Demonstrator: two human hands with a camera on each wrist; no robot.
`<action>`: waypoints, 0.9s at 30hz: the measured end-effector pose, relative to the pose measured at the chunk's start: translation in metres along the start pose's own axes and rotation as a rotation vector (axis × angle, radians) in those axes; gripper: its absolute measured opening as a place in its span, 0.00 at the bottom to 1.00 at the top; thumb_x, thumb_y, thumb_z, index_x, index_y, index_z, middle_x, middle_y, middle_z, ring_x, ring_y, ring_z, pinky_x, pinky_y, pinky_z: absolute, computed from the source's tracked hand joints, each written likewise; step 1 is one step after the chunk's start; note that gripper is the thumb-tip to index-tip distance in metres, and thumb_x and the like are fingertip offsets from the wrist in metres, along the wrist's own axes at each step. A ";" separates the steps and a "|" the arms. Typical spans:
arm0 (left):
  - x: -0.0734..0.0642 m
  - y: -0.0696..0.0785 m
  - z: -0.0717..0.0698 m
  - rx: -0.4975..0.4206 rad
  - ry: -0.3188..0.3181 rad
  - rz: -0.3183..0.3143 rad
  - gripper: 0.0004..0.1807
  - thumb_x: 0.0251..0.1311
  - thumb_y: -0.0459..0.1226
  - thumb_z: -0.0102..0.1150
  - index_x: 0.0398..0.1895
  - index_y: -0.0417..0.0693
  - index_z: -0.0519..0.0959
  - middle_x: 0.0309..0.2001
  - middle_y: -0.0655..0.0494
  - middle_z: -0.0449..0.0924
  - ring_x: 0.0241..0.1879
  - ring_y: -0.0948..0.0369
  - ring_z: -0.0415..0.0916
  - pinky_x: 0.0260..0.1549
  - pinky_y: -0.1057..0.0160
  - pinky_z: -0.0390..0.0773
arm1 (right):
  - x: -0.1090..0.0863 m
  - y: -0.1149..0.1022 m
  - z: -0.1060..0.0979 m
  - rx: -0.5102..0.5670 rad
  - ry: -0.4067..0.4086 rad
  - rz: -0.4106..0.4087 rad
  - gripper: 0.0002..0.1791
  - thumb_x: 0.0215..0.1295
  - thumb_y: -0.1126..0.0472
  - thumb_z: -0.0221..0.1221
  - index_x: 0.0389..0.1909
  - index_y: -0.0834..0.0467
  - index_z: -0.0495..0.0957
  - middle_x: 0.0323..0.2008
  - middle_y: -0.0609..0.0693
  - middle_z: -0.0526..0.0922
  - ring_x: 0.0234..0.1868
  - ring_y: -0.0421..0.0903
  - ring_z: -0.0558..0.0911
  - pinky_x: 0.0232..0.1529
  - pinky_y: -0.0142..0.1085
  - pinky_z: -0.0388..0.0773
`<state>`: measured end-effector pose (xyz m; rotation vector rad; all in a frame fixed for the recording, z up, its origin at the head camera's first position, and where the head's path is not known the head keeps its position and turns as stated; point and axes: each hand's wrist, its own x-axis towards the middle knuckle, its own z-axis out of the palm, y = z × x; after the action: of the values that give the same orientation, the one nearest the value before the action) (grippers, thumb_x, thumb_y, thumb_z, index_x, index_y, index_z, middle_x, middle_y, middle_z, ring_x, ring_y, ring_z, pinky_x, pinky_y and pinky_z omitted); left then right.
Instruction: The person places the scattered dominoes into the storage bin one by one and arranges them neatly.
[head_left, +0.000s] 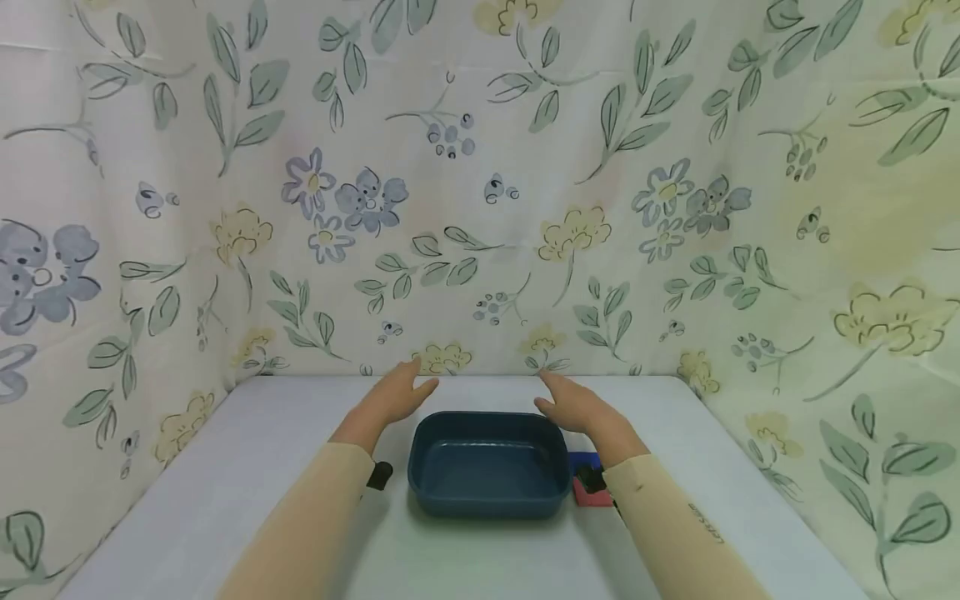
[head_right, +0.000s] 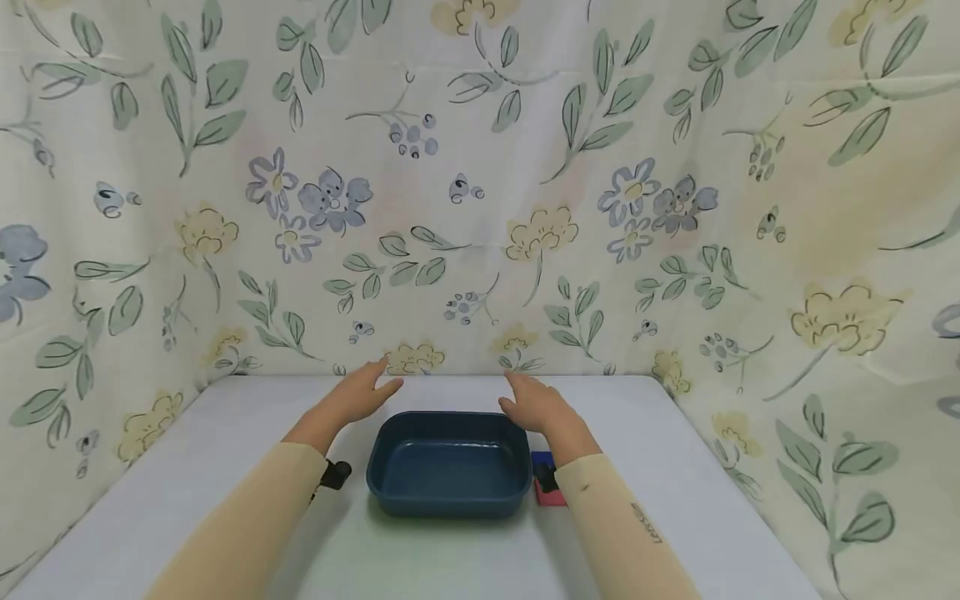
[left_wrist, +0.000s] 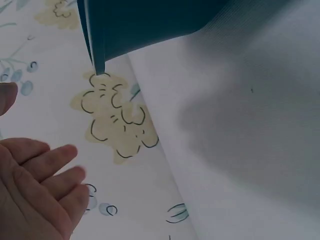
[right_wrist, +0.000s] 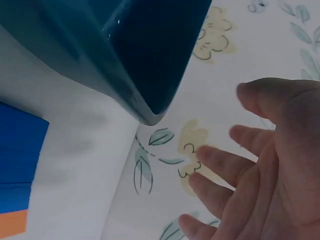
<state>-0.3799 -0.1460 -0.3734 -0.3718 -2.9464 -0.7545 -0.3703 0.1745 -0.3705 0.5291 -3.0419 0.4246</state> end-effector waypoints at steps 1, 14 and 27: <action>-0.003 -0.001 0.001 -0.012 -0.014 0.003 0.41 0.62 0.58 0.40 0.69 0.39 0.49 0.67 0.42 0.51 0.65 0.46 0.46 0.59 0.48 0.49 | -0.004 0.001 0.002 0.026 -0.016 -0.008 0.32 0.66 0.47 0.47 0.68 0.55 0.54 0.65 0.55 0.59 0.64 0.54 0.58 0.59 0.51 0.55; -0.037 -0.005 0.013 -0.102 -0.121 0.093 0.39 0.56 0.57 0.52 0.68 0.51 0.56 0.45 0.56 0.72 0.34 0.61 0.69 0.33 0.60 0.69 | -0.043 0.030 0.013 0.224 -0.007 0.012 0.21 0.67 0.53 0.48 0.61 0.51 0.67 0.56 0.50 0.71 0.59 0.51 0.66 0.55 0.50 0.60; -0.064 -0.022 0.021 -0.252 -0.213 0.093 0.42 0.49 0.49 0.64 0.67 0.48 0.58 0.41 0.57 0.72 0.33 0.59 0.70 0.28 0.60 0.70 | -0.046 0.044 0.021 0.262 -0.043 0.077 0.20 0.58 0.58 0.59 0.52 0.55 0.75 0.37 0.48 0.76 0.37 0.45 0.74 0.39 0.44 0.72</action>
<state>-0.3236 -0.1689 -0.4105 -0.6398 -3.0025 -1.1440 -0.3415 0.2239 -0.4058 0.4353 -3.0727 0.8333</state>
